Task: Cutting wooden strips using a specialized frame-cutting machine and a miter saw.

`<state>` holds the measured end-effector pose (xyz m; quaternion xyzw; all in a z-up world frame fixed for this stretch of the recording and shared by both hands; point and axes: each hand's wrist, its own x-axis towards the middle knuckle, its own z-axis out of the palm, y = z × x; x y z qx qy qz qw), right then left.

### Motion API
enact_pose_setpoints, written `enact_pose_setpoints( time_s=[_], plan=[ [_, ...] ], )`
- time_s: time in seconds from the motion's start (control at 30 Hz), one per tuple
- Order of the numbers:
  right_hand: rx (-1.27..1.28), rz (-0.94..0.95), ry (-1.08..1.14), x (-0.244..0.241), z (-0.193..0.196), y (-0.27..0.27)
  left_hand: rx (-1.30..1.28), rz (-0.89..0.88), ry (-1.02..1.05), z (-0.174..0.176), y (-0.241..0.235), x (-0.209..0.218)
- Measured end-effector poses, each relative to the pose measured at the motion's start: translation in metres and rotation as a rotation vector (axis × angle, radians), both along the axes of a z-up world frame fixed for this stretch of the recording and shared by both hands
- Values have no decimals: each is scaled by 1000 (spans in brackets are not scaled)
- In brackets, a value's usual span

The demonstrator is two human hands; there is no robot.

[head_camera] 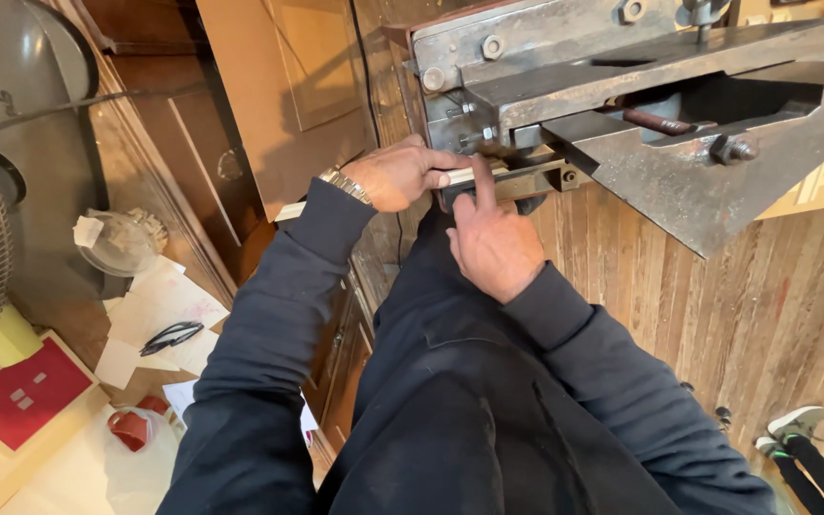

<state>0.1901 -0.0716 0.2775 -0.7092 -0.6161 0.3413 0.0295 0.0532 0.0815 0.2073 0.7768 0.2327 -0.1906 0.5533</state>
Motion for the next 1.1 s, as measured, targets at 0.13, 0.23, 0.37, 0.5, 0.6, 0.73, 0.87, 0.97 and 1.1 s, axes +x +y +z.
enact_pose_setpoints(
  time_s=[0.13, 0.23, 0.37, 0.5, 0.6, 0.73, 0.87, 0.97, 1.1],
  plan=[
    [-2, 27, -37, -1, -8, 0, 0, 2, -1, 2, 1, 0],
    [-22, 30, -50, -3, -7, 0, 4, -1, -7, 0, 0, 0],
    [2, 27, -41, -3, -7, -2, 4, 1, -11, -5, -2, -2],
    [33, 0, -7, -4, -9, -2, 1, 24, -18, -1, 0, -2],
    [24, 10, -15, -4, -7, 0, -1, 37, -15, 2, 0, -2],
    [27, 1, -16, -3, -8, -1, 13, 30, -40, -5, 0, -2],
    [77, 6, -8, -4, -9, -4, 16, 23, -60, -8, -2, -4],
    [54, 19, -18, -4, -10, -2, 19, 22, -72, -4, 0, -2],
    [6, 42, -52, -4, -15, -3, 28, 48, -104, -5, -1, -6]
  ],
)
